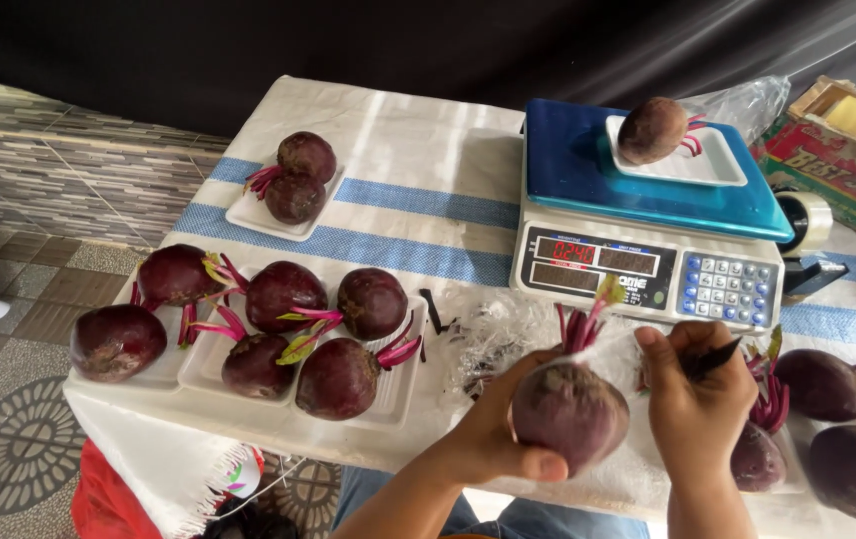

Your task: Trimming beetroot stems with a knife, weighing them on a digital scale, and wrapping them in plastic film for packaging.

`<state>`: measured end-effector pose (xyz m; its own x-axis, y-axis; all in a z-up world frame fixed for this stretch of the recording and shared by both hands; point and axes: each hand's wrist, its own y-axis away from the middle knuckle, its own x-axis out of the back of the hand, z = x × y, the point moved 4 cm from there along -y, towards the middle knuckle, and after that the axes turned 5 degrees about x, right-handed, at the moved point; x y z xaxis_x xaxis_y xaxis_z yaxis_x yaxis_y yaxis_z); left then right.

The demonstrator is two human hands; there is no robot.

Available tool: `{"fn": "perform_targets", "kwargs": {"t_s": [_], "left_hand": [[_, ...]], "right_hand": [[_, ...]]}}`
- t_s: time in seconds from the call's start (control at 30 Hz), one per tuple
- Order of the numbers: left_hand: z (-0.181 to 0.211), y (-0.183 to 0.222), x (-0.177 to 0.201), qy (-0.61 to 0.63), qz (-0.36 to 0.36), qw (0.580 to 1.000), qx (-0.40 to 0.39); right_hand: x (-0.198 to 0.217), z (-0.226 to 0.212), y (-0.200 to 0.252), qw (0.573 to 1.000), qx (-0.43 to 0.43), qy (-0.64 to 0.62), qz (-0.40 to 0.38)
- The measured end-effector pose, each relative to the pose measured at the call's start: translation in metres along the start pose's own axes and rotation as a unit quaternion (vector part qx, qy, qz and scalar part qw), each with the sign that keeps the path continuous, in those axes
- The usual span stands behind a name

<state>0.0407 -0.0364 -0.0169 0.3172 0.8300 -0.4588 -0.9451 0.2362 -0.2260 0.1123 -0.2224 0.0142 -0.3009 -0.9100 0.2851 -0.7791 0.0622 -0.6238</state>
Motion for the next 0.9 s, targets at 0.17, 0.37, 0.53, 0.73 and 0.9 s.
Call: {"fn": "perform_targets", "kwargs": {"t_s": [0.17, 0.37, 0.53, 0.73, 0.9], "left_hand": [[-0.014, -0.006, 0.007, 0.093, -0.014, 0.996, 0.0], [-0.027, -0.011, 0.014, 0.138, 0.156, 0.977, 0.047], [-0.017, -0.007, 0.028, 0.024, 0.264, 0.952, 0.152], [0.025, 0.004, 0.044, -0.073, 0.24, 0.966, 0.067], [0.015, 0.009, 0.054, 0.245, 0.211, 0.946, 0.038]], "right_hand": [[0.004, -0.023, 0.0, 0.998, 0.028, -0.042, 0.045], [0.004, -0.028, 0.006, 0.993, 0.088, 0.077, 0.022], [0.014, -0.003, -0.006, 0.97, 0.188, 0.143, 0.051], [0.079, 0.053, -0.049, 0.967, 0.203, 0.097, 0.119], [0.054, 0.002, -0.068, 0.994, -0.11, 0.0, 0.002]]}}
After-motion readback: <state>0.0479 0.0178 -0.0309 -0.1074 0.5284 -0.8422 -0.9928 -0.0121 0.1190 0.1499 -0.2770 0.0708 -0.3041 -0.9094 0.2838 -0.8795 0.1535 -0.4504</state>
